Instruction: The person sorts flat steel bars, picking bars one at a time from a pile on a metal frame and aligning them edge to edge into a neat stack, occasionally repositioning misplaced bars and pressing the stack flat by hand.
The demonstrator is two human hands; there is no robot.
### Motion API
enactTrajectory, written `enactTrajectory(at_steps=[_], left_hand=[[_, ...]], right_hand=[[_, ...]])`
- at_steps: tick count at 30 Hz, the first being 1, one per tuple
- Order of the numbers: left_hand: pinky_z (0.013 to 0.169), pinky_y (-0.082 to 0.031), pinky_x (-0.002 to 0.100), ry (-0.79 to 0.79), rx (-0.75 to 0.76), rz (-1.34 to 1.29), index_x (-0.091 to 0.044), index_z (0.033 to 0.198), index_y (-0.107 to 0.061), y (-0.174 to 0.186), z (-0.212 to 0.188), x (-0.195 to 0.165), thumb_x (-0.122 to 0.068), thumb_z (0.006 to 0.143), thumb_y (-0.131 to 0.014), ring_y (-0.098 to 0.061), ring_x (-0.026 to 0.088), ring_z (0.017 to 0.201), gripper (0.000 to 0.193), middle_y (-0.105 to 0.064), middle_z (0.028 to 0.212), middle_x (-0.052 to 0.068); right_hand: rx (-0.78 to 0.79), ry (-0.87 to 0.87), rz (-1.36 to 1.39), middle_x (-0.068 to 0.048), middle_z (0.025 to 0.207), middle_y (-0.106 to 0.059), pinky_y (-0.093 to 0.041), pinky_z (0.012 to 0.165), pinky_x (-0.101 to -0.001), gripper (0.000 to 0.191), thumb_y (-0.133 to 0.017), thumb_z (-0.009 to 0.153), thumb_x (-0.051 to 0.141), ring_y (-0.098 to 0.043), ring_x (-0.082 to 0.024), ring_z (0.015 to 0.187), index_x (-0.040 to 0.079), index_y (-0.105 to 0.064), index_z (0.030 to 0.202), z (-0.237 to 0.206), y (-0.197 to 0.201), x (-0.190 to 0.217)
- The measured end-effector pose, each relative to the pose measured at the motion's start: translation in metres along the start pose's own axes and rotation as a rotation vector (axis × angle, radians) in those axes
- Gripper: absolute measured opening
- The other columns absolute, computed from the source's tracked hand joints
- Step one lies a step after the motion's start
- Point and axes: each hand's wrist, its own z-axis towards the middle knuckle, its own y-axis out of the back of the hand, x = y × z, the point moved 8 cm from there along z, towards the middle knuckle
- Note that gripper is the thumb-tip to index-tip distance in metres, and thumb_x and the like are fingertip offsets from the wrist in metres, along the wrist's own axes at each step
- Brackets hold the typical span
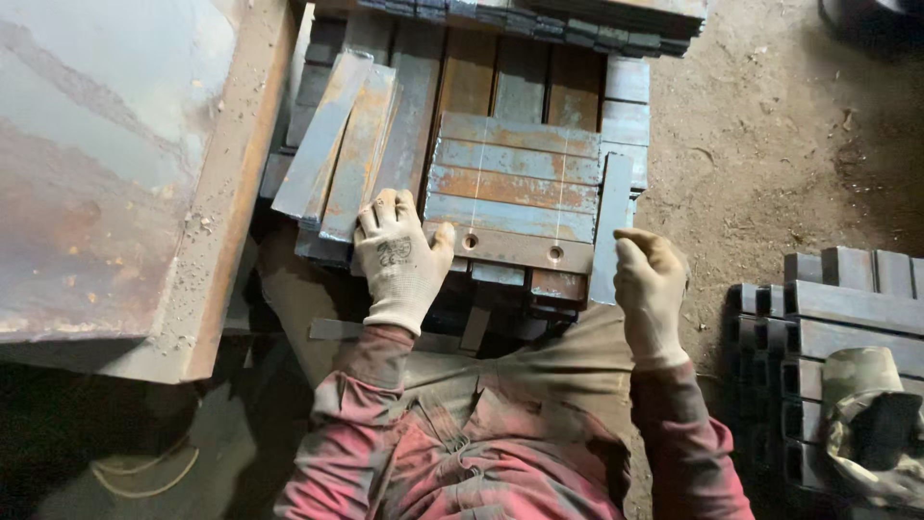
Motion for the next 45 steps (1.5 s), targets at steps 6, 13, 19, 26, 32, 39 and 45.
enactTrajectory(at_steps=[6,13,19,26,32,39,45], left_hand=[[0.104,-0.037,0.054,0.096,-0.061,-0.142,-0.010,0.113,-0.067,-0.026,0.007,0.001,-0.023,0.074,-0.073,-0.049,0.037,0.122,0.042,-0.058,0.131,0.009],[0.115,-0.034,0.050,-0.006,-0.113,-0.413,-0.014,0.126,-0.067,-0.039,0.010,0.016,-0.006,0.076,-0.065,-0.052,0.030,0.131,0.050,-0.061,0.139,0.003],[0.108,-0.037,0.052,-0.093,-0.165,-0.186,-0.003,0.128,-0.064,-0.025,0.021,0.002,-0.019,0.079,-0.072,-0.050,0.035,0.125,0.053,-0.058,0.138,0.013],[0.109,-0.040,0.048,-0.150,-0.144,-0.146,-0.007,0.117,-0.071,-0.030,0.021,0.005,-0.026,0.085,-0.073,-0.053,0.029,0.126,0.037,-0.062,0.133,0.004],[0.109,-0.037,0.050,-0.121,-0.156,-0.195,-0.010,0.117,-0.073,-0.038,0.027,0.005,-0.028,0.082,-0.077,-0.054,0.028,0.122,0.039,-0.064,0.129,0.001],[0.110,-0.035,0.052,-0.019,-0.172,-0.214,-0.010,0.130,-0.065,-0.038,0.043,0.004,-0.034,0.082,-0.081,-0.051,0.031,0.126,0.056,-0.057,0.135,0.006],[0.109,-0.034,0.051,-0.106,-0.038,-0.182,-0.003,0.129,-0.060,-0.050,0.056,-0.006,-0.040,0.080,-0.083,-0.047,0.035,0.129,0.066,-0.054,0.139,0.009]], right_hand=[[0.013,0.107,-0.259,-0.007,0.090,-0.075,-0.053,0.073,-0.0227,0.023,-0.073,0.092,0.016,-0.065,-0.009,0.080,-0.004,-0.074,0.103,0.027,-0.028,0.016],[-0.063,0.174,0.039,-0.003,0.096,-0.073,-0.054,0.076,-0.0200,0.020,-0.073,0.096,0.013,-0.066,-0.007,0.083,-0.002,-0.072,0.109,0.027,-0.030,0.005],[-0.177,0.241,-0.159,0.000,0.083,-0.065,-0.048,0.063,-0.0208,0.025,-0.076,0.093,0.012,-0.057,-0.006,0.071,-0.002,-0.069,0.112,0.037,-0.032,0.011],[-0.083,0.091,-0.082,-0.003,0.096,-0.071,-0.050,0.071,-0.0219,0.034,-0.073,0.096,0.015,-0.062,-0.007,0.080,-0.003,-0.069,0.124,0.043,-0.030,-0.007],[-0.084,0.153,0.041,-0.008,0.113,-0.074,-0.055,0.085,-0.0234,0.038,-0.069,0.096,0.013,-0.068,-0.010,0.095,-0.004,-0.067,0.130,0.049,-0.031,-0.006],[-0.179,0.264,-0.146,-0.006,0.110,-0.075,-0.054,0.077,-0.0225,0.038,-0.072,0.095,0.012,-0.066,-0.009,0.088,-0.004,-0.069,0.129,0.058,-0.036,0.015],[0.136,0.056,-0.154,0.001,0.083,-0.066,-0.047,0.059,-0.0208,0.050,-0.075,0.090,0.007,-0.057,-0.005,0.068,-0.001,-0.060,0.137,0.068,-0.047,0.024]])
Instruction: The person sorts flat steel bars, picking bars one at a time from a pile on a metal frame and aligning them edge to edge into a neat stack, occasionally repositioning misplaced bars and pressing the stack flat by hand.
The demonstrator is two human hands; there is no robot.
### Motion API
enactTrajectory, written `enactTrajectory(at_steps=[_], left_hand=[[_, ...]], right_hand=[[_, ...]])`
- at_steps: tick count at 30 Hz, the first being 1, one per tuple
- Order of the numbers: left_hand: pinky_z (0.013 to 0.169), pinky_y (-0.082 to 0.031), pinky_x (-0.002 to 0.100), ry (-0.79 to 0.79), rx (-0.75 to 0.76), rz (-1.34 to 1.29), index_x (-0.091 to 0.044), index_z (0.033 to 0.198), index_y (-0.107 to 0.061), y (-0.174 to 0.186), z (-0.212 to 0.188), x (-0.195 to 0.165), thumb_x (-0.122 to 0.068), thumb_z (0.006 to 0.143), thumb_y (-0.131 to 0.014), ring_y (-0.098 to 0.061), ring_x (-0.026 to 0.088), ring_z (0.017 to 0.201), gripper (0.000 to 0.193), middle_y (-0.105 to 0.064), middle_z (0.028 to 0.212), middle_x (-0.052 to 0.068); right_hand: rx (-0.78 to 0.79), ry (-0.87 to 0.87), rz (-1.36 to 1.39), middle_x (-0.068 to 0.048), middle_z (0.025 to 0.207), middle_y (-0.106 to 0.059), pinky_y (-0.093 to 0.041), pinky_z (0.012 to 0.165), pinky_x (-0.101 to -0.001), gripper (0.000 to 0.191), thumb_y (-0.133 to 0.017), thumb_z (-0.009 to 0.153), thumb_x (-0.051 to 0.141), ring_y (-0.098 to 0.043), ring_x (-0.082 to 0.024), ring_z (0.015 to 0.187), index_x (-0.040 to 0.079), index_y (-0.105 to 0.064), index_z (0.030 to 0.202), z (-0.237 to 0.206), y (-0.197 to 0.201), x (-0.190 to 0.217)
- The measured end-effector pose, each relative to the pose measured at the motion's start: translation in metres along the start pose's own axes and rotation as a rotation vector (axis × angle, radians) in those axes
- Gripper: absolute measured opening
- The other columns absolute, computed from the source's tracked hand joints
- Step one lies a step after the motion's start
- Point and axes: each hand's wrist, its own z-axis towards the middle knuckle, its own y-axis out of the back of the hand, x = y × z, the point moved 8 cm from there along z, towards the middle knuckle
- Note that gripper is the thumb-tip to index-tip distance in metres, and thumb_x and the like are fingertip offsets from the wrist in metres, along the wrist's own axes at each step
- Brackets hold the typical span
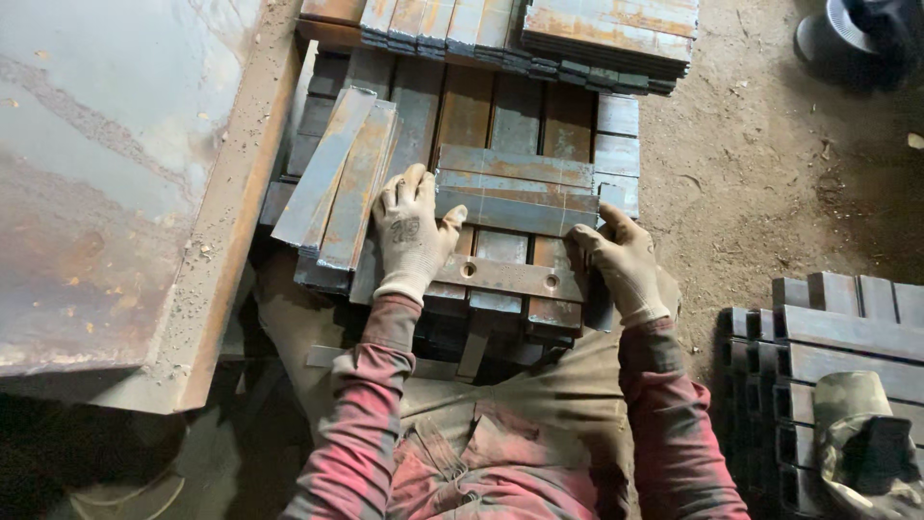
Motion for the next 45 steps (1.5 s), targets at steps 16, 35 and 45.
enactTrajectory(at_steps=[16,35,45], left_hand=[[0.121,-0.029,0.045,0.029,0.052,-0.244,-0.009,0.139,-0.054,-0.002,0.037,0.002,-0.025,0.075,-0.084,-0.043,0.031,0.140,0.073,-0.052,0.147,0.010],[0.105,-0.049,0.042,-0.201,0.058,-0.456,-0.016,0.123,-0.069,0.008,0.033,-0.010,-0.013,0.067,-0.086,-0.060,0.029,0.117,0.059,-0.069,0.118,0.004],[0.098,-0.046,0.045,-0.046,-0.084,-0.322,-0.008,0.111,-0.069,0.019,0.030,-0.002,-0.024,0.059,-0.094,-0.058,0.034,0.111,0.060,-0.067,0.111,0.010]], right_hand=[[-0.094,0.308,-0.207,-0.001,0.103,-0.063,-0.054,0.076,-0.0247,0.062,-0.085,0.087,0.007,-0.057,-0.009,0.085,-0.002,-0.058,0.142,0.039,0.007,0.015],[0.249,0.221,0.004,-0.005,0.111,-0.072,-0.060,0.086,-0.0268,0.044,-0.075,0.090,0.007,-0.069,-0.010,0.098,0.004,-0.061,0.131,0.037,-0.003,0.012],[0.083,0.355,-0.273,-0.007,0.105,-0.075,-0.061,0.079,-0.0276,0.041,-0.074,0.093,0.013,-0.072,-0.011,0.092,0.004,-0.058,0.129,0.030,-0.002,0.021]])
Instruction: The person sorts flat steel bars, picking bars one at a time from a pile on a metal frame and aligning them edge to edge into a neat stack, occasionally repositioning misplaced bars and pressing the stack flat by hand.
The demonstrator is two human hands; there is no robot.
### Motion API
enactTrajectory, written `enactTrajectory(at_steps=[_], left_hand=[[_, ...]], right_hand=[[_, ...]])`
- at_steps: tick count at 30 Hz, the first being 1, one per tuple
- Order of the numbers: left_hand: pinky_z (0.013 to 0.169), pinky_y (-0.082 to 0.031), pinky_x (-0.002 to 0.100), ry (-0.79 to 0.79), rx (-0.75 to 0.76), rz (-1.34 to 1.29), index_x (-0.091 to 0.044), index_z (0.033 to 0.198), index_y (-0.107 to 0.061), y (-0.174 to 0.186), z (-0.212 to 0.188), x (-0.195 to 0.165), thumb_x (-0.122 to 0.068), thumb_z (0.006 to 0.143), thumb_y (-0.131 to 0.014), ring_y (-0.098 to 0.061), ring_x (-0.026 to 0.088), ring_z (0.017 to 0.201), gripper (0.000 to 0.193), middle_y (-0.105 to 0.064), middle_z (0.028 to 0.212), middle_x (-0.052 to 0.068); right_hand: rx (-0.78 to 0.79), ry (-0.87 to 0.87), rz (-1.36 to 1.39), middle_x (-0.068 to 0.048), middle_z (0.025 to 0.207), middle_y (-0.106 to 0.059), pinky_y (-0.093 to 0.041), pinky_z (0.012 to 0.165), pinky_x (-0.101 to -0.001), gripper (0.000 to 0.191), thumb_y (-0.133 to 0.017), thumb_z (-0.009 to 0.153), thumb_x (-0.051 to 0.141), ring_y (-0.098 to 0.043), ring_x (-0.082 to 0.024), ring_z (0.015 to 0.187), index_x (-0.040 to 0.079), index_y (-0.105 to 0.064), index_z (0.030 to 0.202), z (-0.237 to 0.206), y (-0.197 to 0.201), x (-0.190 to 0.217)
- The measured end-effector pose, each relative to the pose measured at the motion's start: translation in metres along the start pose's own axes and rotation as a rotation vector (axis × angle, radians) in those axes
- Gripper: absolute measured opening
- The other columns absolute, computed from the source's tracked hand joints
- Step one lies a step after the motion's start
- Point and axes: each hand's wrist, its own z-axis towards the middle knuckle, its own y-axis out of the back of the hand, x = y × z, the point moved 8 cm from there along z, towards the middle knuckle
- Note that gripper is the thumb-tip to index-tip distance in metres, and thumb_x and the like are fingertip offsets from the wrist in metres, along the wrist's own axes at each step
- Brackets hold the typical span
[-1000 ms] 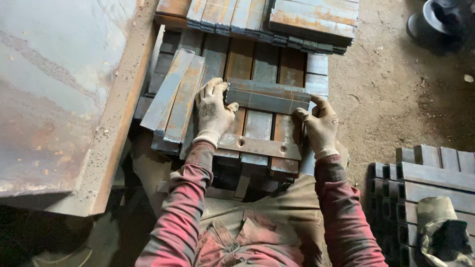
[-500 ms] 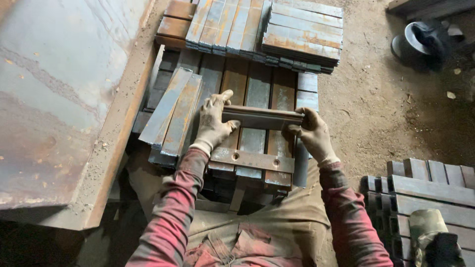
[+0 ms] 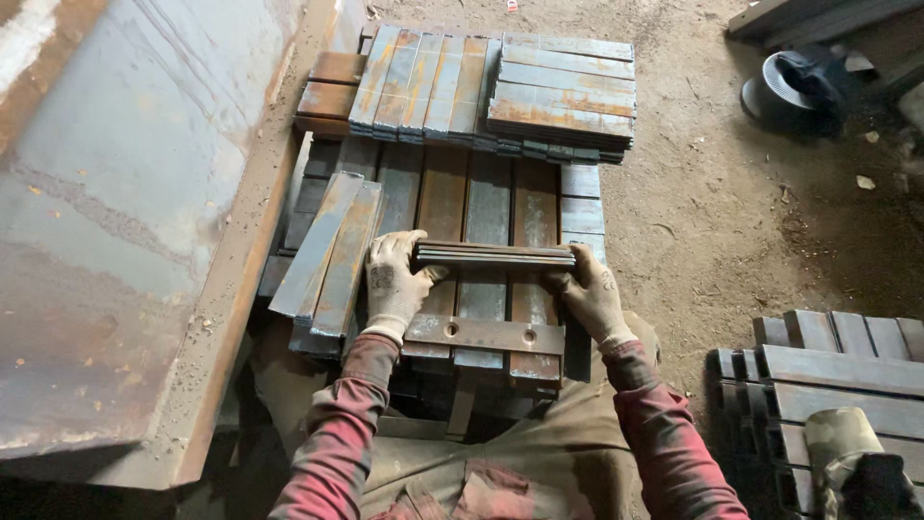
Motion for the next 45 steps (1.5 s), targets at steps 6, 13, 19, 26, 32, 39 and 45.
enactTrajectory(at_steps=[6,13,19,26,32,39,45], left_hand=[[0.096,-0.052,0.041,0.045,0.053,-0.094,-0.013,0.099,-0.070,-0.003,0.004,0.006,-0.016,0.063,-0.089,-0.063,0.028,0.107,0.041,-0.071,0.104,0.005],[0.099,-0.048,0.044,-0.048,0.051,-0.068,-0.012,0.117,-0.071,-0.001,0.003,-0.001,-0.020,0.064,-0.089,-0.061,0.031,0.111,0.056,-0.072,0.110,0.007],[0.099,-0.047,0.044,-0.033,0.043,-0.081,-0.014,0.112,-0.073,0.000,0.004,0.002,-0.021,0.066,-0.089,-0.062,0.030,0.109,0.049,-0.073,0.107,0.007],[0.098,-0.048,0.043,0.038,0.078,-0.132,-0.016,0.102,-0.074,0.001,0.009,0.003,-0.021,0.066,-0.088,-0.063,0.029,0.107,0.039,-0.073,0.101,0.005],[0.101,-0.039,0.047,-0.044,0.099,-0.058,-0.016,0.111,-0.070,0.002,0.007,-0.003,-0.021,0.063,-0.087,-0.060,0.030,0.108,0.051,-0.069,0.102,0.006],[0.100,-0.045,0.042,-0.051,0.097,-0.090,-0.019,0.100,-0.073,0.010,0.007,-0.008,-0.021,0.072,-0.084,-0.065,0.027,0.106,0.030,-0.072,0.101,0.002],[0.087,-0.052,0.041,0.009,0.110,-0.177,-0.014,0.094,-0.075,0.026,-0.007,-0.009,-0.029,0.066,-0.093,-0.069,0.028,0.095,0.036,-0.075,0.091,0.005]], right_hand=[[0.072,-0.178,0.154,-0.011,0.099,-0.076,-0.059,0.074,-0.0339,0.037,-0.072,0.095,0.015,-0.072,-0.019,0.088,0.004,-0.059,0.128,0.004,0.000,-0.012],[0.083,0.176,-0.427,-0.021,0.098,-0.075,-0.058,0.073,-0.0442,0.039,-0.071,0.092,0.018,-0.074,-0.036,0.086,0.005,-0.055,0.125,0.007,0.007,0.012],[0.129,0.032,-0.622,-0.025,0.090,-0.070,-0.053,0.068,-0.0557,0.042,-0.066,0.098,0.028,-0.069,-0.047,0.081,0.005,-0.043,0.126,0.006,-0.005,-0.001],[0.165,0.095,-0.521,-0.022,0.094,-0.072,-0.055,0.072,-0.0492,0.040,-0.073,0.089,0.027,-0.071,-0.042,0.089,0.006,-0.057,0.119,0.020,0.011,0.018],[0.202,0.000,-0.296,-0.018,0.091,-0.073,-0.057,0.072,-0.0417,0.032,-0.071,0.091,0.016,-0.075,-0.033,0.083,0.004,-0.054,0.116,0.019,0.005,0.012],[0.114,0.149,-0.410,-0.020,0.094,-0.072,-0.055,0.072,-0.0440,0.029,-0.067,0.094,0.010,-0.071,-0.037,0.089,0.002,-0.053,0.118,0.016,0.006,0.025],[0.258,0.109,-0.186,-0.009,0.083,-0.072,-0.055,0.065,-0.0363,0.030,-0.072,0.092,0.023,-0.068,-0.021,0.071,0.002,-0.056,0.106,0.000,0.024,0.030]])
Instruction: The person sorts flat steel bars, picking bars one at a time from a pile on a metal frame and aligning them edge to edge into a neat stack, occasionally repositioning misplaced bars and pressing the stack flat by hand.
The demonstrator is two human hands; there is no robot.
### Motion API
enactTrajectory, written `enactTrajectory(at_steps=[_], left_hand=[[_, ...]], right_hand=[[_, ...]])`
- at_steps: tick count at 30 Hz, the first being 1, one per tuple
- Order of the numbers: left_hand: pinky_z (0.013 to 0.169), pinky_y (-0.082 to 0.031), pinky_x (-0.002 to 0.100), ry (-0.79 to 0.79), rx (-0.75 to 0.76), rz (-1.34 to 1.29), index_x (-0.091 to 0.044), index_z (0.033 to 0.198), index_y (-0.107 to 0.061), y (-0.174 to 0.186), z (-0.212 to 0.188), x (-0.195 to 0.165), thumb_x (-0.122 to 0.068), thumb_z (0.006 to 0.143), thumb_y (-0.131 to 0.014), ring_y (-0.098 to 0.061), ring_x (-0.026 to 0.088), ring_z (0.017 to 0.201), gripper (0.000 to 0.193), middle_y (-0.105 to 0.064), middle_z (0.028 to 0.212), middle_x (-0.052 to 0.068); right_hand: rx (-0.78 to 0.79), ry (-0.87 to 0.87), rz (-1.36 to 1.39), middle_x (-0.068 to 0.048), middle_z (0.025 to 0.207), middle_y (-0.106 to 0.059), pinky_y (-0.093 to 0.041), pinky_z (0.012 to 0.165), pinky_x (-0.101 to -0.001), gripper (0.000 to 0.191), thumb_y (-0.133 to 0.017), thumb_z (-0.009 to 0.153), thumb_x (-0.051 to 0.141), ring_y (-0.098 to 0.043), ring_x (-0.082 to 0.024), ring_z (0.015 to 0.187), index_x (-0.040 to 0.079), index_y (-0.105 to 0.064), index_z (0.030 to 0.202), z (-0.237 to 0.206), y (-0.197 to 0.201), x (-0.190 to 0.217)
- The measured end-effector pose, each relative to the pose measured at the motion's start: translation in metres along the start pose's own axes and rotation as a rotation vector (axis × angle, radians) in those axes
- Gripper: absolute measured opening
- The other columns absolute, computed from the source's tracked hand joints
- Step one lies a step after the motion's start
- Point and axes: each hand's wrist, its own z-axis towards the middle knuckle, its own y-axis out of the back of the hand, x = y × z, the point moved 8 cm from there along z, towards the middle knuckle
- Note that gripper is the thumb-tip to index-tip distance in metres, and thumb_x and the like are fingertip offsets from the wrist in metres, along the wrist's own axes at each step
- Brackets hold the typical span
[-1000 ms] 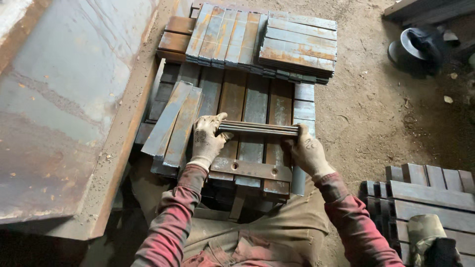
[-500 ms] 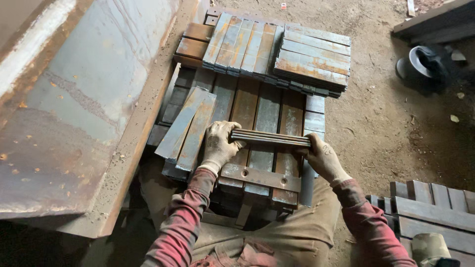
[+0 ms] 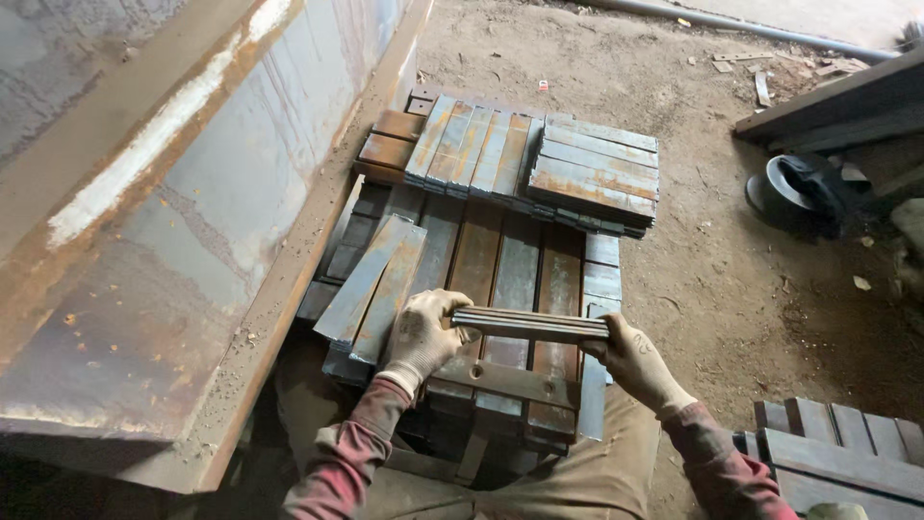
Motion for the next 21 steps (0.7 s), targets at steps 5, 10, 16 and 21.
enactTrajectory(at_steps=[5,10,16,21], left_hand=[[0.073,-0.058,0.025,0.598,-0.140,-1.027,-0.008,0.109,-0.072,-0.029,-0.019,0.047,-0.015,0.075,-0.089,-0.071,0.012,0.082,0.040,-0.076,0.095,0.003],[0.066,-0.051,0.024,0.618,-0.449,-1.411,-0.005,0.121,-0.066,-0.023,-0.015,0.028,-0.012,0.086,-0.083,-0.065,0.009,0.081,0.039,-0.075,0.100,-0.001],[0.073,-0.065,0.031,0.628,-0.291,-1.581,-0.023,0.128,-0.051,-0.028,0.002,-0.038,-0.018,0.088,-0.068,-0.073,0.015,0.082,0.044,-0.071,0.100,0.002],[0.055,-0.058,0.034,0.845,-0.170,-1.472,-0.004,0.119,-0.057,-0.065,-0.014,-0.042,-0.007,0.087,-0.072,-0.067,0.018,0.065,0.036,-0.072,0.088,0.005]], right_hand=[[0.015,-0.299,0.476,0.005,0.077,-0.053,-0.037,0.054,-0.0250,0.029,-0.065,0.099,0.029,-0.044,-0.006,0.064,0.003,-0.063,0.114,-0.011,-0.017,-0.006],[0.011,-0.488,0.791,0.007,0.066,-0.040,-0.030,0.048,-0.0223,0.036,-0.060,0.097,0.038,-0.035,-0.004,0.053,0.008,-0.065,0.116,-0.029,-0.056,0.021],[-0.191,-0.475,0.937,0.006,0.064,-0.042,-0.029,0.045,-0.0247,0.034,-0.060,0.100,0.036,-0.036,-0.006,0.051,0.004,-0.058,0.111,-0.062,-0.089,0.045],[-0.239,-0.399,0.668,0.005,0.077,-0.057,-0.042,0.057,-0.0240,0.034,-0.072,0.091,0.031,-0.049,-0.003,0.068,0.005,-0.060,0.109,-0.095,-0.112,0.074]])
